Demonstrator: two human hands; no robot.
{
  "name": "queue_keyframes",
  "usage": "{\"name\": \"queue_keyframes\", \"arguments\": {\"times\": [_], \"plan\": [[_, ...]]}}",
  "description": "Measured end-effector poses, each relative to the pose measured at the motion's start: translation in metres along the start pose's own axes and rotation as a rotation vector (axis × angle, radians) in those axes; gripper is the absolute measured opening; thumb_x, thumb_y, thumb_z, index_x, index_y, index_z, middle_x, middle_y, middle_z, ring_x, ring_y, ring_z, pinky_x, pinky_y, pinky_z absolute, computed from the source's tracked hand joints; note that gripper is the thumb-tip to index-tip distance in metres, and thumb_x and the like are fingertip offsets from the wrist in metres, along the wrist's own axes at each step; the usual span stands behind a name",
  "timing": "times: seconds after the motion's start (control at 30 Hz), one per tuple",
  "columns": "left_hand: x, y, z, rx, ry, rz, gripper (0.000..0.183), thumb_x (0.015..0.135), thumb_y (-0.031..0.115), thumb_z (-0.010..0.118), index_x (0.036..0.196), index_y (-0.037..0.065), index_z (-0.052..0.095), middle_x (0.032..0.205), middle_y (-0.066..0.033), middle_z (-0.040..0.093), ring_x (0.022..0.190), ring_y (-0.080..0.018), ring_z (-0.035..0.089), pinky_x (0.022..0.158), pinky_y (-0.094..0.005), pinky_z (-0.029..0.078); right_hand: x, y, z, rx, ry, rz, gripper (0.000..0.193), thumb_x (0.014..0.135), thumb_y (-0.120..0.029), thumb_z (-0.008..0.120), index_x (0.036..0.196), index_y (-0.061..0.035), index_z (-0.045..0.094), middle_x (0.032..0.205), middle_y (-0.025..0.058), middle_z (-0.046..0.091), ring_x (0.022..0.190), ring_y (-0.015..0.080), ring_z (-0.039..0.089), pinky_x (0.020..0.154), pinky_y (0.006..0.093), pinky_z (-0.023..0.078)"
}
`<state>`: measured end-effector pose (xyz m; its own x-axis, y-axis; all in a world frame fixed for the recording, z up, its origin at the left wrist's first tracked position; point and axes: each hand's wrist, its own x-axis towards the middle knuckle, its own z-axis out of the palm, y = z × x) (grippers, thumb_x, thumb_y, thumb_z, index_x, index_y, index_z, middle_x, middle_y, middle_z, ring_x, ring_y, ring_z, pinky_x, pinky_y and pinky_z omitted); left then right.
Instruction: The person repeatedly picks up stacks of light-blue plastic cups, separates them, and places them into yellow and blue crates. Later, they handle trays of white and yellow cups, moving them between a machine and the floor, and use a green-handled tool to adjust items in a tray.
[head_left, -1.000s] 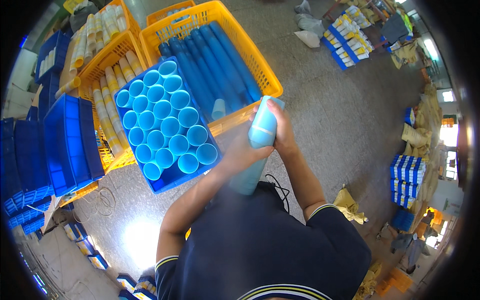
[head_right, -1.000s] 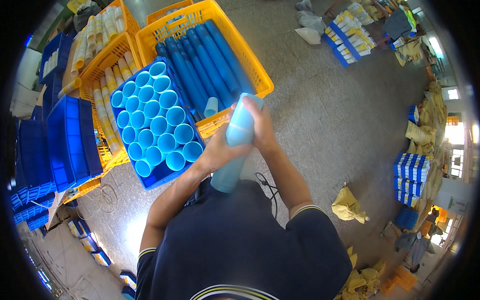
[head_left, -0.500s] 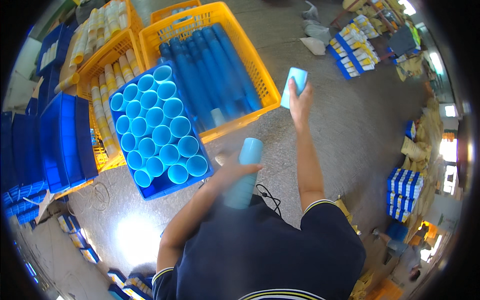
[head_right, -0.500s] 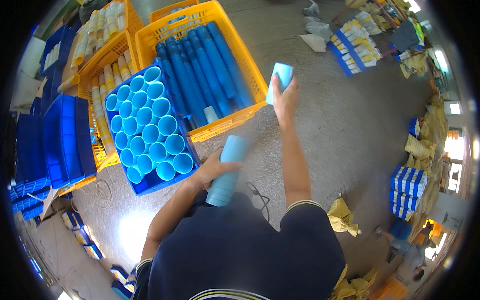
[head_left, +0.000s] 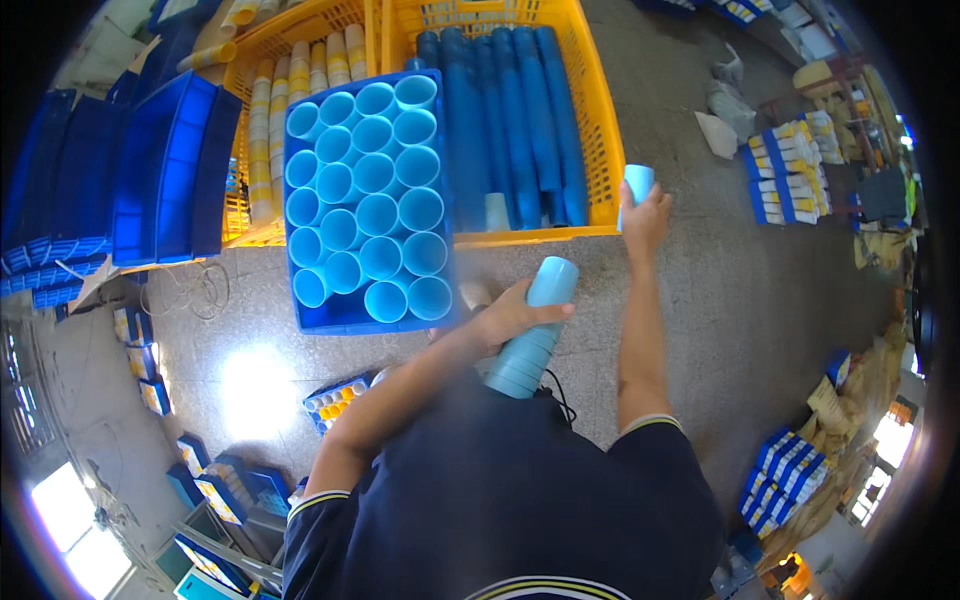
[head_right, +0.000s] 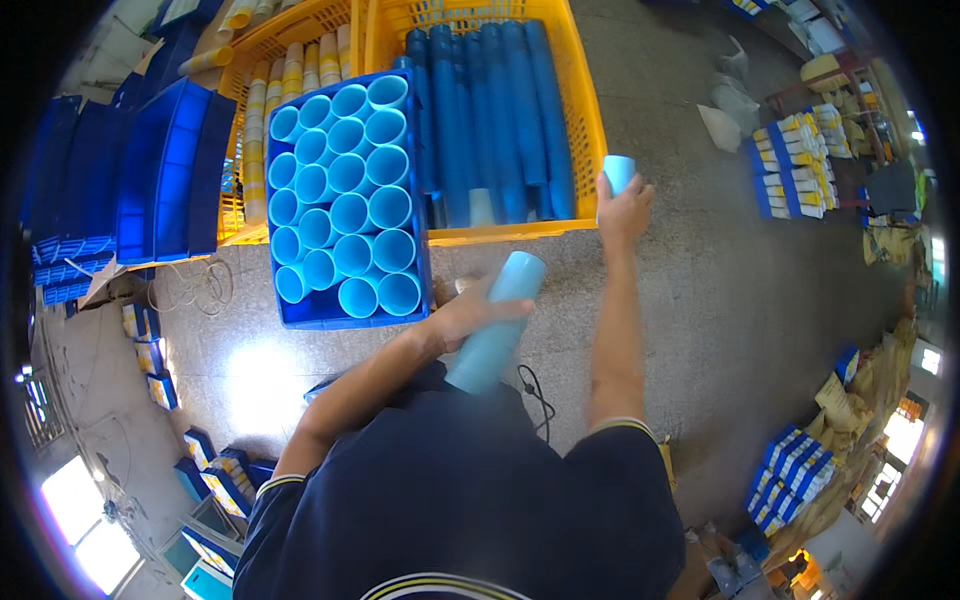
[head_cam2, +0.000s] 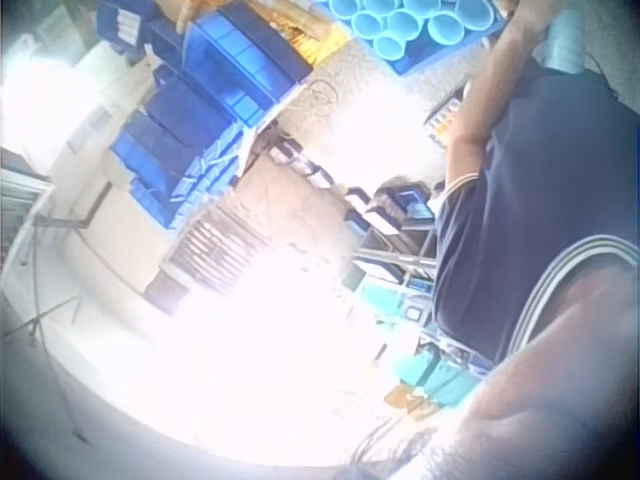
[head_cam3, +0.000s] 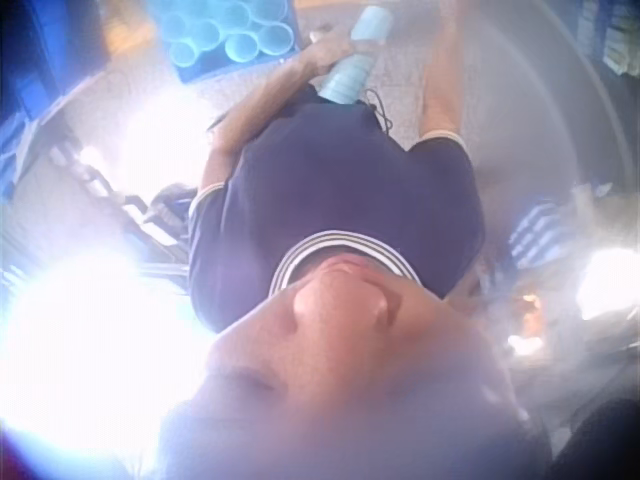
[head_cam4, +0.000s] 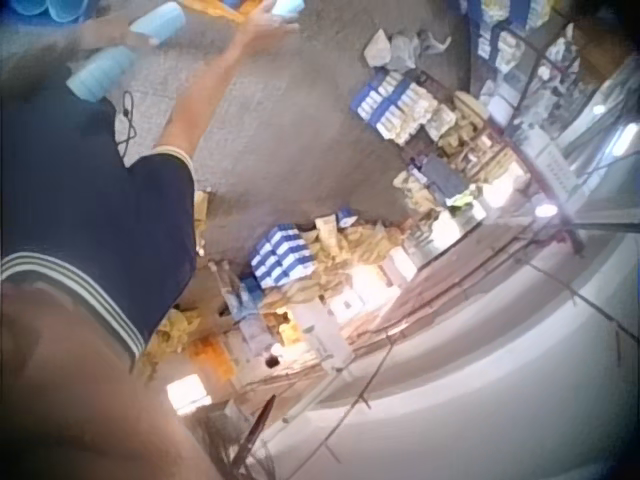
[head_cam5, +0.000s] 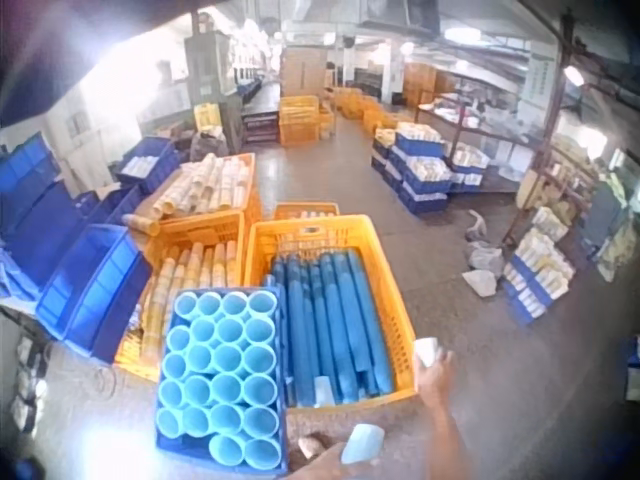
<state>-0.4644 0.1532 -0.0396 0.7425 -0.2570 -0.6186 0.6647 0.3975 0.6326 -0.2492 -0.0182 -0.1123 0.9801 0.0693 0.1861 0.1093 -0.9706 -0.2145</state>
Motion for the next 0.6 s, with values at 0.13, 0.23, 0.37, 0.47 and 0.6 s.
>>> {"name": "queue_keyframes", "arguments": {"times": [0.13, 0.23, 0.37, 0.47, 0.6], "plan": [[-0.006, 0.003, 0.004, -0.01, 0.048, 0.016, 0.091, 0.074, 0.044, 0.083, 0.137, -0.003, 0.037, 0.116, -0.0167, 0.055, 0.1, -0.0236, 0.06, 0.078, -0.0395, 0.055, 0.002, 0.007, 0.01, 0.101, 0.438, 0.02, 0.071, 0.089, -0.057, 0.059, 0.127, 0.0016, 0.051, 0.112, 0.0163, 0.054, 0.096, 0.0299, 0.062, 0.073, 0.0392, 0.055], [-0.009, 0.01, 0.005, 0.089, 0.065, 0.032, 0.097, 0.073, 0.045, 0.084, 0.141, -0.004, 0.033, 0.123, -0.018, 0.053, 0.103, -0.0246, 0.06, 0.078, -0.0392, 0.055, 0.009, 0.003, 0.006, -0.13, -0.006, 0.032, 0.071, 0.089, -0.058, 0.059, 0.127, 0.0013, 0.051, 0.112, 0.0177, 0.054, 0.099, 0.0311, 0.061, 0.072, 0.0393, 0.055], [-0.014, 0.018, 0.005, 0.045, -0.02, 0.066, 0.098, 0.074, 0.046, 0.083, 0.144, -0.001, 0.033, 0.127, -0.0193, 0.053, 0.114, -0.0253, 0.055, 0.089, -0.0416, 0.051, -0.015, -0.025, -0.019, 1.363, -0.45, 0.315, 0.074, 0.094, -0.061, 0.049, 0.132, 0.003, 0.046, 0.117, 0.0159, 0.057, 0.105, 0.0234, 0.058, 0.088, 0.0395, 0.049], [-0.014, 0.026, 0.002, 0.048, -0.069, 0.192, 0.093, 0.076, 0.044, 0.081, 0.144, 0.0, 0.035, 0.122, -0.0159, 0.056, 0.112, -0.0253, 0.056, 0.093, -0.0403, 0.049, -0.061, -0.057, -0.051, 1.624, -0.79, 0.485, 0.066, 0.097, -0.056, 0.046, 0.128, 0.0017, 0.048, 0.11, 0.0129, 0.058, 0.104, 0.0222, 0.056, 0.091, 0.0366, 0.046], [-0.021, 0.034, -0.001, 0.004, -0.06, 0.188, 0.093, 0.075, 0.044, 0.082, 0.142, -0.002, 0.037, 0.121, -0.0149, 0.057, 0.109, -0.0236, 0.058, 0.091, -0.0383, 0.05, -0.103, -0.073, -0.087, 1.704, -0.831, 0.311, 0.063, 0.094, -0.055, 0.053, 0.124, -0.0003, 0.052, 0.109, 0.0108, 0.059, 0.101, 0.0204, 0.058, 0.091, 0.0344, 0.046]]}}
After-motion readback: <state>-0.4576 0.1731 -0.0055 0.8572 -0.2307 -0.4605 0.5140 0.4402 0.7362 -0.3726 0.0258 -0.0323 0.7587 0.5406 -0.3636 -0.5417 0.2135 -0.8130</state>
